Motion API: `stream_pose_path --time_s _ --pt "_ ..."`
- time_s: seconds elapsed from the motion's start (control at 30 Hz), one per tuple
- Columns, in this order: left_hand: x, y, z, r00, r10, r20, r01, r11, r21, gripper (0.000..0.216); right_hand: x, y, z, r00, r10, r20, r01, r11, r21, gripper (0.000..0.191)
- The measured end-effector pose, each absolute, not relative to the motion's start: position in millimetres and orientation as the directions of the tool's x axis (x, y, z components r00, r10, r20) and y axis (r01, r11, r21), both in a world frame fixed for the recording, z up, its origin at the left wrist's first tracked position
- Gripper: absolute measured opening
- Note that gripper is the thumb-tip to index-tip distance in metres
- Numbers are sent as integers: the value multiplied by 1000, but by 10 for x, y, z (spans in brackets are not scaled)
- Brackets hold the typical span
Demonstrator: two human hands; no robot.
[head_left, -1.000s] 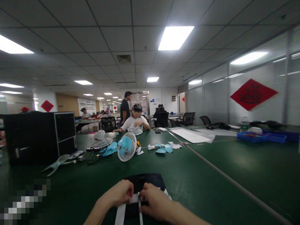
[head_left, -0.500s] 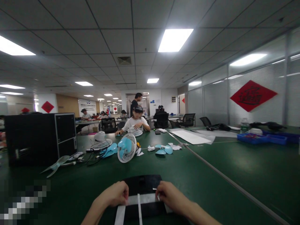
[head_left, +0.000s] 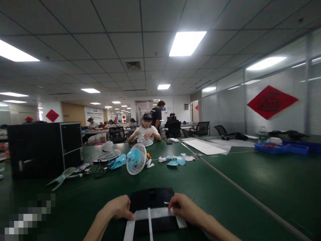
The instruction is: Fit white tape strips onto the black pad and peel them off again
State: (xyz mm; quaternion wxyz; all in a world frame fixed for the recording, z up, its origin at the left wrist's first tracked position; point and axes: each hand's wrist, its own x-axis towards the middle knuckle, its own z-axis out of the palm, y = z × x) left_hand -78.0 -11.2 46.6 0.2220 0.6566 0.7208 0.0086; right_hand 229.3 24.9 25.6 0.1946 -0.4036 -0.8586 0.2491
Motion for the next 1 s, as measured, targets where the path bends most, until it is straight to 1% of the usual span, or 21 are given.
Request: stream_pose_path --time_s 0.13,0.23,0.43,0.53,0.63,0.67,0.73,0.83,0.93,1.0 --pt "-800 -101 445 -30 947 -319 936 139 324 28 2293 269 257 -611 782 123 585 551 -595 25" --pt "-829 -77 408 -10 946 -323 933 125 338 28 2297 282 264 -619 776 119 591 560 -580 27" --pt "-862 -56 403 34 936 -351 922 106 372 22 2321 312 258 -646 752 134 565 588 -579 30" --pt "-927 -27 381 105 921 -375 902 71 426 21 2347 353 226 -633 763 130 562 569 -600 30" --pt "-1062 29 322 162 917 -364 876 36 482 20 2379 411 195 -611 780 134 546 537 -643 24" --pt "-1119 53 299 140 930 -339 880 40 474 18 2387 428 193 -596 790 147 546 533 -646 22" --pt "-1237 105 255 14 971 -240 905 89 415 14 2389 449 205 -553 811 190 562 531 -634 22" --pt "-1398 189 200 -142 984 -105 921 170 350 12 2343 455 242 -500 831 243 598 534 -597 21" --pt "-1502 263 143 -254 967 -20 922 249 296 11 2227 465 261 -504 827 250 629 550 -549 22" --pt "-1534 299 98 -289 957 12 921 274 276 9 2117 489 262 -544 801 250 636 588 -500 26"
